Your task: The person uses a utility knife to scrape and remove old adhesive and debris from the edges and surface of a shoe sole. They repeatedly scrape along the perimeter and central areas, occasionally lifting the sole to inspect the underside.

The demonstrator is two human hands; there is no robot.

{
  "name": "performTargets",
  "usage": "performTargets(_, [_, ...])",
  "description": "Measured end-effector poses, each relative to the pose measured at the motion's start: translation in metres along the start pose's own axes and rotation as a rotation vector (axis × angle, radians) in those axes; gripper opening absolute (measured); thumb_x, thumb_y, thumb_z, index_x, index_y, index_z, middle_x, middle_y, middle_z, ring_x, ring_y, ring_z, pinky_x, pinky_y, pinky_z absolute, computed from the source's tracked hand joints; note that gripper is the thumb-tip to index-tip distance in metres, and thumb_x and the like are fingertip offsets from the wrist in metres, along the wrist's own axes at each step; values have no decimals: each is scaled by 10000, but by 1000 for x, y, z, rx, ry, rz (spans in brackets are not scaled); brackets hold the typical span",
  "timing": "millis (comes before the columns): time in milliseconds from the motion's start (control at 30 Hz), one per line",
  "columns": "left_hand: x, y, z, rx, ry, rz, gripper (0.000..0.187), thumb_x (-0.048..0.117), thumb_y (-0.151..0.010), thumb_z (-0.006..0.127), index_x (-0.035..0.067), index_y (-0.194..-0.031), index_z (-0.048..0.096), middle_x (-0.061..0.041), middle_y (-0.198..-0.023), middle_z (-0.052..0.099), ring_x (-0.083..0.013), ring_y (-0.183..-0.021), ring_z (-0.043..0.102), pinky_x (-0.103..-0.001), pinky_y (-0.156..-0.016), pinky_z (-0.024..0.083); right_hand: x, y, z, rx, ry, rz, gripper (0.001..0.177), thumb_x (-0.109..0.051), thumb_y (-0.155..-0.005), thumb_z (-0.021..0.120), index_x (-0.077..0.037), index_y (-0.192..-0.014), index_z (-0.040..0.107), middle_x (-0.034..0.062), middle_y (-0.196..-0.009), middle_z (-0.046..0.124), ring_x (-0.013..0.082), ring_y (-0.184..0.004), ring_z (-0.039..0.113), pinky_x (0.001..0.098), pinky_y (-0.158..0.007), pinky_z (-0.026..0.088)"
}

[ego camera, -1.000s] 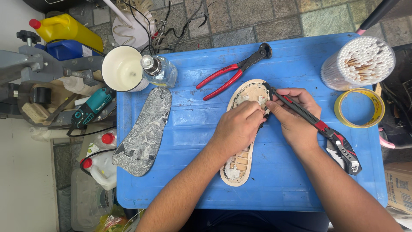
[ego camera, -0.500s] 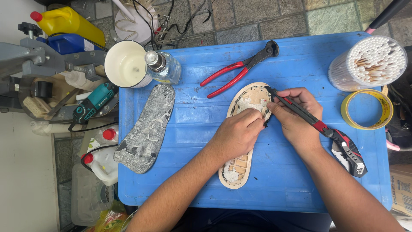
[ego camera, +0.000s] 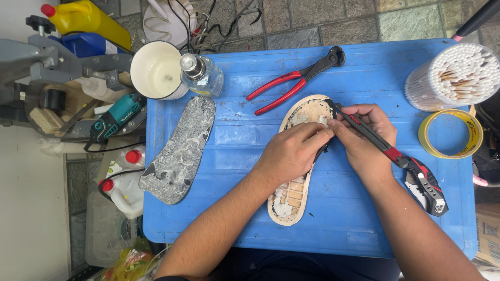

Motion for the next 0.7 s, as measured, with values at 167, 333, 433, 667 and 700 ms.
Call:
performTargets(167, [-3,-8,-1,-48,93,58,383,137,-873,770,111,-1251,712,-68,-1060,672,-251,-969,691,-395,-843,575,1,-6,-6,41,-147,45,277,85,-935,738,26,-1162,591,137,-1091,721,140,-1002,719,277,-885,617])
performTargets(333, [-14,-22,4,-105,87,-5,188,167,-892,789,133,-1065,725,-10,-1057,678,-225,-1028,699,-404,-916,558,1,-4,-10,1,-326,69,199,55,-1018,571,33,-1215,567,187,-1170,693,218,-1037,718,357,-899,637])
performTargets(433, [-15,-32,-4,-82,52,-4,142,181,-896,788,130,-991,695,-13,-1126,643,-268,-1143,651,-480,-1028,493,-3,-8,-12,-32,-439,76,193,8,-1056,497,38,-1236,561,214,-1199,677,260,-1057,717,404,-890,635])
performTargets(667, [-11,-30,-61,99,-15,-91,163,141,-918,757,83,-979,617,-79,-1413,536,-394,-1457,476,-603,-1221,380,-9,-9,-10,-71,-202,-116,190,-49,-1086,558,33,-1252,599,215,-1258,695,268,-1101,713,400,-964,604])
performTargets(700, [-11,-28,-67,123,-46,-113,162,137,-914,756,78,-977,619,-95,-1420,529,-407,-1454,465,-600,-1211,388,-14,-9,-7,-87,-112,-184,190,-51,-1091,583,30,-1260,614,214,-1285,701,265,-1134,710,393,-1009,589])
Point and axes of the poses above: each hand's wrist, its own y-axis away from the middle knuckle, its own z-axis out of the palm, x = y × z, the point moved 1 cm from there along -y, towards the middle knuckle
